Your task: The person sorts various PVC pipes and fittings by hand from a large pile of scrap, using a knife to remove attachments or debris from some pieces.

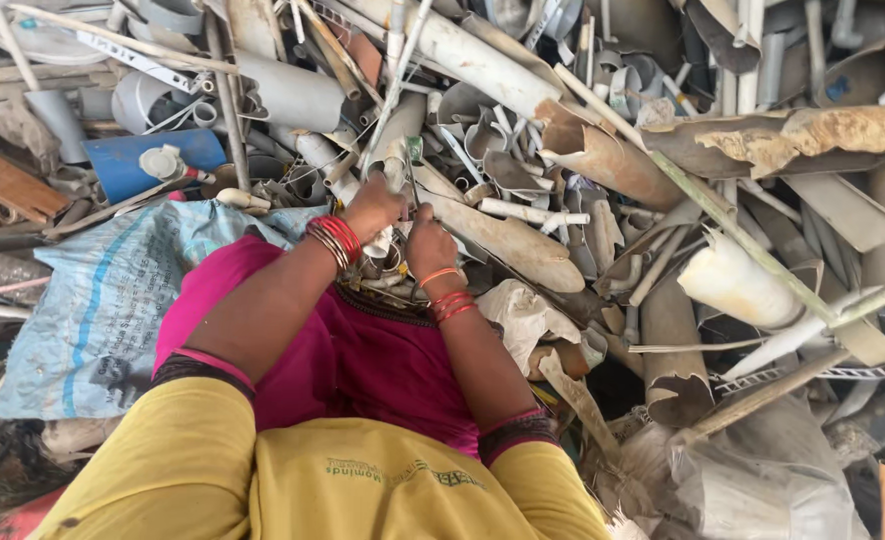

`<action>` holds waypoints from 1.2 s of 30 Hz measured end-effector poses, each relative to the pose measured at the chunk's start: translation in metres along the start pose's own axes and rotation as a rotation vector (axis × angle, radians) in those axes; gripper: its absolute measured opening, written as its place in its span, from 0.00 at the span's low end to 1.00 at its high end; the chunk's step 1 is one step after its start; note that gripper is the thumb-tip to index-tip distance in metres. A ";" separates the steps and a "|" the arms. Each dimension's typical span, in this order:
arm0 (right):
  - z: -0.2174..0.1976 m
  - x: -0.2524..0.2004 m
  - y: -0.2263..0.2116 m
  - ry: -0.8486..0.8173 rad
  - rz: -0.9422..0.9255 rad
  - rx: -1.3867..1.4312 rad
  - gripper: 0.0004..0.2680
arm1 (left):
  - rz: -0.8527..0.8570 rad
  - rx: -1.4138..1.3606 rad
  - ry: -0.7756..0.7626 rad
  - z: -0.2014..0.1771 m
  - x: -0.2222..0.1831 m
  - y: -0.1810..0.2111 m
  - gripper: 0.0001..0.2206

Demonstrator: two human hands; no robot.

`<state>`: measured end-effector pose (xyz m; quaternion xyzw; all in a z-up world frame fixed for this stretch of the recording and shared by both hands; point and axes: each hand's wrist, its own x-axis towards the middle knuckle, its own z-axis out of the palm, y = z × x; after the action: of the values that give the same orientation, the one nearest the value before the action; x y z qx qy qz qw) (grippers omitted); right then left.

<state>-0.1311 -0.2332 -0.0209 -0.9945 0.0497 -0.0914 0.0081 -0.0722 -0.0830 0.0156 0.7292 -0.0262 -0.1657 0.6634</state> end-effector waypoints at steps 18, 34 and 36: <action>-0.027 0.052 -0.041 0.118 -0.119 0.084 0.15 | 0.191 0.168 0.031 -0.036 0.005 -0.011 0.21; -0.042 0.116 -0.045 0.047 -0.109 -0.195 0.06 | 0.248 0.522 0.034 -0.019 0.009 -0.003 0.24; -0.020 0.139 -0.032 0.010 -0.025 -0.127 0.06 | 0.204 0.650 -0.030 -0.021 -0.005 -0.001 0.23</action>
<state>0.0040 -0.2153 0.0243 -0.9931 0.0433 -0.0932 -0.0564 -0.0717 -0.0615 0.0173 0.8937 -0.1604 -0.0920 0.4088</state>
